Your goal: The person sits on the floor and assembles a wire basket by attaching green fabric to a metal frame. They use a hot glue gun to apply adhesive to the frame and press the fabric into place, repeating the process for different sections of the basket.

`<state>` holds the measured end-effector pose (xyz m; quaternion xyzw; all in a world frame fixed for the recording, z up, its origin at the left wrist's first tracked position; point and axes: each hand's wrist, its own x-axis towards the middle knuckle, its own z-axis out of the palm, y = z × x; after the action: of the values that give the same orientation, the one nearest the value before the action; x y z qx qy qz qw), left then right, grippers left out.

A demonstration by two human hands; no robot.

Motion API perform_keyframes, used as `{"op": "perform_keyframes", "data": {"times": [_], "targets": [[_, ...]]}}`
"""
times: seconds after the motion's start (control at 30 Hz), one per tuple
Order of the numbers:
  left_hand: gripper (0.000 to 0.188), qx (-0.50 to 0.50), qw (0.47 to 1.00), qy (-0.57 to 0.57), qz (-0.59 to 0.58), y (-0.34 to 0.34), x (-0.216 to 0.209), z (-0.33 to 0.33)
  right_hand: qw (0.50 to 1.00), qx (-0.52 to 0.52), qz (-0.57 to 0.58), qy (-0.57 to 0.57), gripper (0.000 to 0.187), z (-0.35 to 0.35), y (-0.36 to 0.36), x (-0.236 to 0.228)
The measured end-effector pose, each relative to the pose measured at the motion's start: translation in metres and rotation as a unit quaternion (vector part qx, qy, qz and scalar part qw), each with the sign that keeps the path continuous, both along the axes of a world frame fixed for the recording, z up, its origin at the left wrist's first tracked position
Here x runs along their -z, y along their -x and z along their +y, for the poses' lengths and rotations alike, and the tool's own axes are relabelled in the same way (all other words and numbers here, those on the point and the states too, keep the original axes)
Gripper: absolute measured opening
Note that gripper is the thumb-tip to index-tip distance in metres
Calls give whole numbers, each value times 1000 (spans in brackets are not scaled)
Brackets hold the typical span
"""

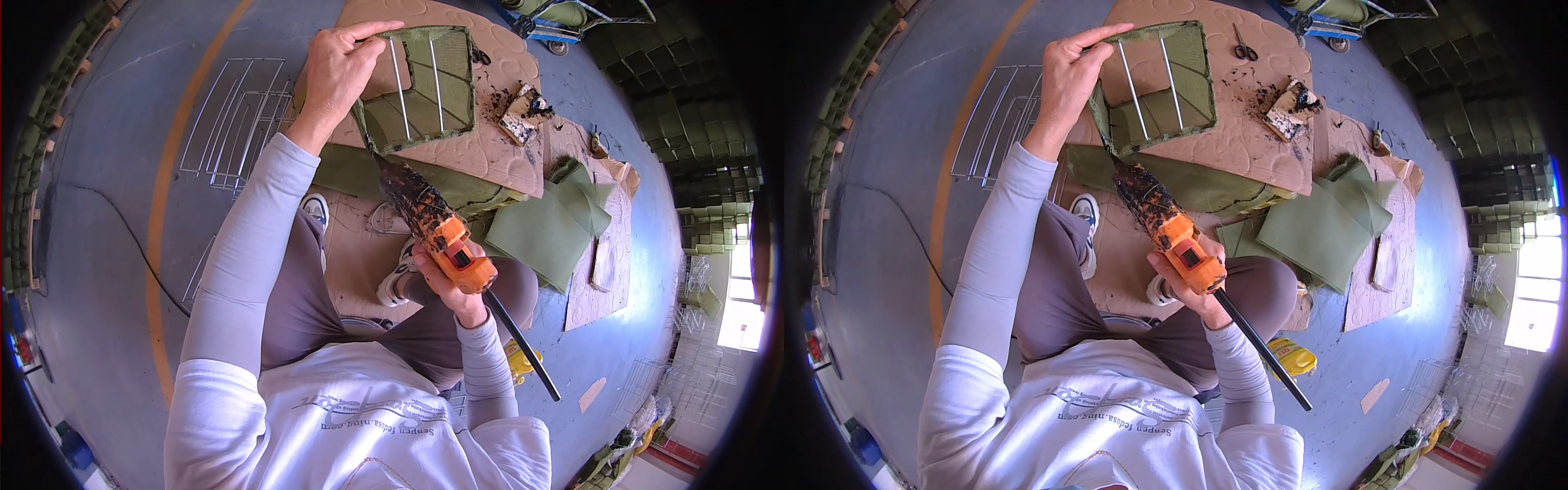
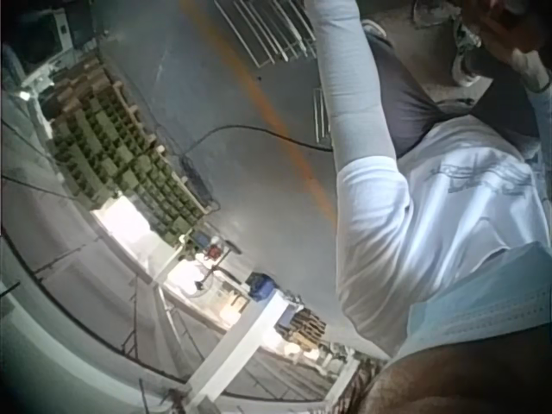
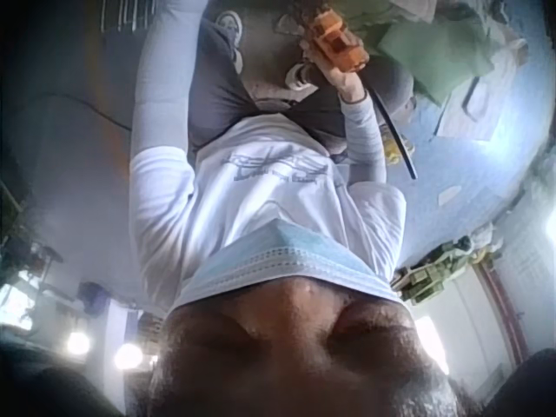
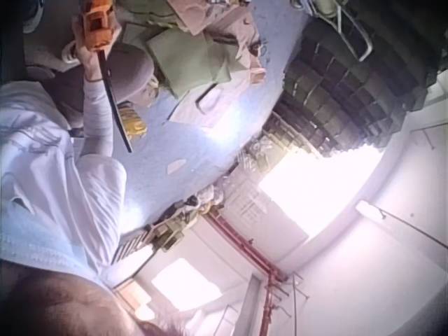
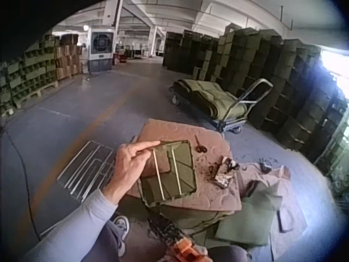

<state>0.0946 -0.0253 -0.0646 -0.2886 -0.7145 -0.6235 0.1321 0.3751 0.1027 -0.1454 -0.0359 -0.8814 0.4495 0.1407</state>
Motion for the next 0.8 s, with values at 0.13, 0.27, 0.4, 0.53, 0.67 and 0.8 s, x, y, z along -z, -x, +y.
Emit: {"op": "perform_keyframes", "data": {"times": [0.13, 0.27, 0.4, 0.53, 0.67, 0.8], "targets": [[35, -1, 1000, -2, -4, 0, -1, 0, 1000, 8, -23, 17, 28, 2, -2, 6], [35, -4, 1000, -6, -3, 0, -1, -1, 999, 25, -23, 11, 28, 3, -4, 7], [35, -2, 1000, -6, 9, 3, 0, -1, 1000, 18, -3, -14, 21, 3, -3, -1], [35, 3, 1000, -9, -6, 1, -2, -1, 999, 14, -9, 33, 12, 3, -3, -8], [34, 6, 1000, -16, -3, 3, 0, -2, 998, 45, 3, 36, 28, 3, -5, 3], [34, 8, 999, -29, -17, 3, -1, -2, 999, 35, 13, 26, 29, 5, -5, 4]]}}
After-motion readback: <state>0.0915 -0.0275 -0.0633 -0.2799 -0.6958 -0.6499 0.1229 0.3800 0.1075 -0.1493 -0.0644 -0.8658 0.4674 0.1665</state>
